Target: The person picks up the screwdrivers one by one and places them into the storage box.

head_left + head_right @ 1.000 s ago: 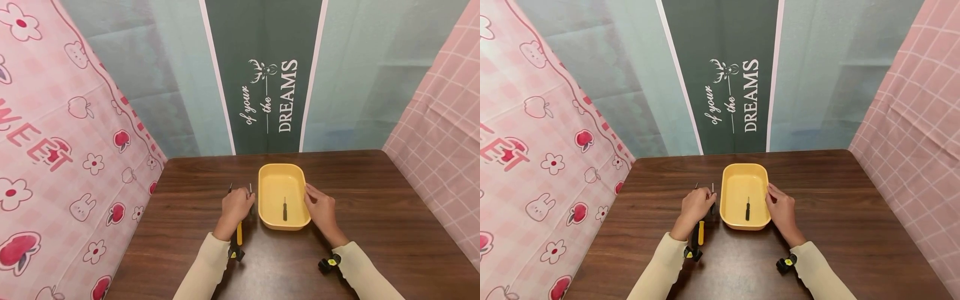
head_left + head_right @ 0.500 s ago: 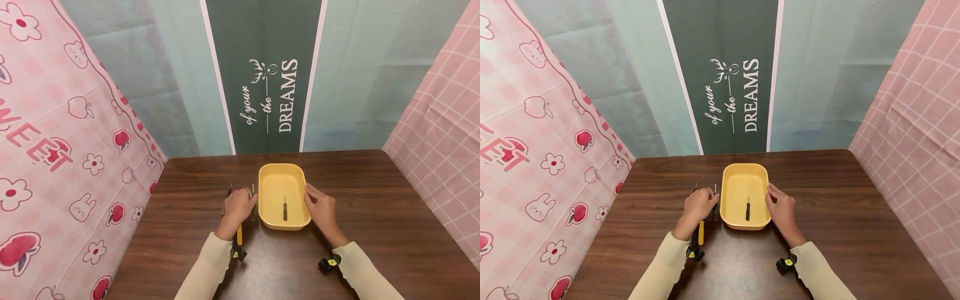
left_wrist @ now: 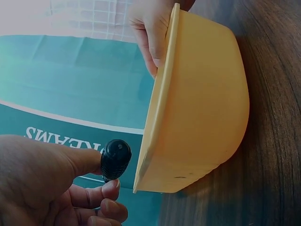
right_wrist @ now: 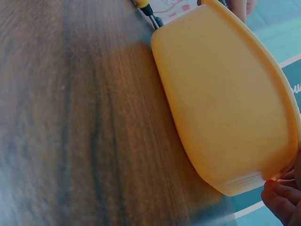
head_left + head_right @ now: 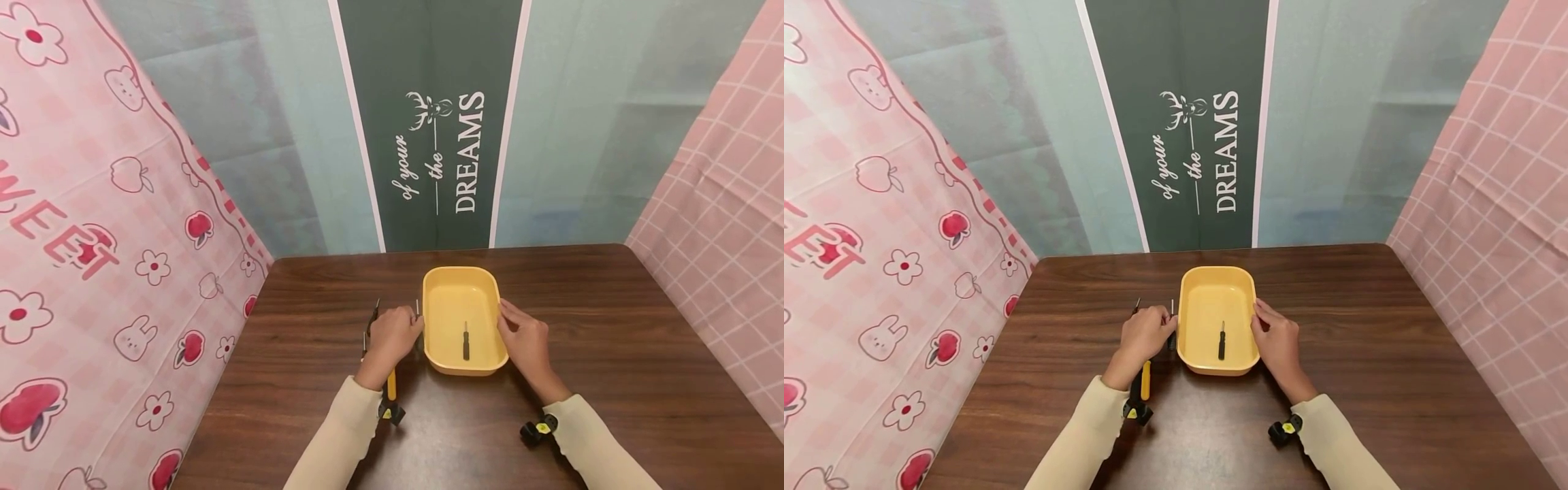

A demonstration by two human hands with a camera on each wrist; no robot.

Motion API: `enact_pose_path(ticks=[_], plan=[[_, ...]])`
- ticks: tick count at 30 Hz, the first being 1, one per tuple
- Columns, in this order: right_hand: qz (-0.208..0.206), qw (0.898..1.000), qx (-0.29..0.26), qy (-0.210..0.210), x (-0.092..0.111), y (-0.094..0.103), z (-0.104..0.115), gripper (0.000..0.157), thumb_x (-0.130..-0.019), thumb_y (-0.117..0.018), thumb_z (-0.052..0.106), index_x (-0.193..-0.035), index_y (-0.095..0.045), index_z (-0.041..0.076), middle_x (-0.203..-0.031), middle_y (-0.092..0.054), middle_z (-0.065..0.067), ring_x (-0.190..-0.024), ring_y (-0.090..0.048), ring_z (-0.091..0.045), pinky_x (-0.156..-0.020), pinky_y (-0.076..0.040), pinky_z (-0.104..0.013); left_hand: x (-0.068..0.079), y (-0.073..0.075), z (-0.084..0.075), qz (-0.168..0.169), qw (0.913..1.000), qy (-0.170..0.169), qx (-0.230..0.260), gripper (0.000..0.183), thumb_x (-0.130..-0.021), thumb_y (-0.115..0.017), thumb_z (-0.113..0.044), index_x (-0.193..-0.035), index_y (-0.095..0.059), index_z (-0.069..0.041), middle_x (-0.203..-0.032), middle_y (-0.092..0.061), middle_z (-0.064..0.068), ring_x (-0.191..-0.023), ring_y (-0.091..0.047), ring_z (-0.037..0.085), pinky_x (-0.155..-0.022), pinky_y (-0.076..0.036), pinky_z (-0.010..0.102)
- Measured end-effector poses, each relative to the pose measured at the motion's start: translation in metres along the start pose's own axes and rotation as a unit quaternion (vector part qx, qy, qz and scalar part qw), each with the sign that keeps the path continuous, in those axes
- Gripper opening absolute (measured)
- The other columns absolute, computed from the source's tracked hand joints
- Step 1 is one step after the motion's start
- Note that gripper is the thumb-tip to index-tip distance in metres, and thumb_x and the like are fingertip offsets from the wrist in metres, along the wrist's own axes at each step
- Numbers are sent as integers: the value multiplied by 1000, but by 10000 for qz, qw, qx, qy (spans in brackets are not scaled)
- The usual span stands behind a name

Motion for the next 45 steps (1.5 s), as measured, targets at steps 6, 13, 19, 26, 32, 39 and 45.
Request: enact_pose_path(ticks=[6, 13, 19, 26, 32, 39, 45], plan=[[3, 10000, 23, 18, 0, 1, 1, 28, -81, -76, -8, -109, -74, -8, -113, -72, -18, -102, -70, -37, -85, -33, 1, -2, 2, -4, 53, 10000, 21, -15, 42, -100, -59, -33, -63, -46, -17, -56, -39, -5, -51, -41, 13, -48, -32, 28], [-6, 10000, 27, 31, 2, 1, 1, 29, -80, -76, -8, -109, -74, -8, -113, -72, -18, -102, -70, -37, -87, -33, 1, -4, -1, -5, 157, 9999, 58, 4, 43, -100, -59, -33, -62, -46, -17, -55, -38, -6, -49, -41, 12, -46, -30, 27], [-11, 10000, -14, 24, 2, 2, 2, 28, -81, -75, -8, -109, -74, -8, -113, -72, -19, -103, -70, -38, -87, -33, 0, -4, -2, -7, 234, 9997, 54, 72, 42, -101, -59, -33, -64, -48, -16, -55, -41, -5, -49, -43, 13, -45, -31, 26], [-36, 10000, -39, -1, 3, 2, 4, 28, -81, -76, -8, -109, -74, -8, -113, -72, -19, -102, -70, -38, -87, -33, 1, -6, -3, -10, 328, 9994, 66, -19, 41, -101, -58, -35, -65, -50, -16, -57, -43, -4, -51, -45, 13, -48, -33, 27], [-41, 10000, 7, -13, 3, 3, 7, 28, -80, -77, -8, -108, -74, -8, -112, -72, -19, -102, -70, -38, -87, -33, 1, -7, -4, -14, 394, 9992, -11, 22, 44, -102, -57, -35, -64, -47, -16, -56, -42, -4, -50, -43, 13, -47, -32, 28], [-5, 10000, 10, -96, 5, 3, 8, 29, -81, -77, -7, -110, -73, -7, -113, -72, -18, -103, -70, -38, -86, -33, 1, -9, -7, -16, 453, 9984, -59, 335, 45, -102, -56, -31, -61, -45, -15, -55, -38, -4, -49, -39, 12, -46, -32, 26], [14, 9999, -34, -95, 4, 4, 9, 29, -82, -77, -7, -110, -73, -8, -114, -72, -19, -103, -70, -38, -85, -33, 1, -11, -8, -22, 576, 9958, -5, 713, 44, -102, -56, -29, -62, -47, -13, -56, -40, -2, -48, -42, 12, -45, -35, 25]])
Point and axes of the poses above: each hand's wrist, its own x-axis away from the middle knuckle, its own y-axis out of the back of the hand, z = x × y, the point moved 2 cm from there along -x, towards the middle knuckle
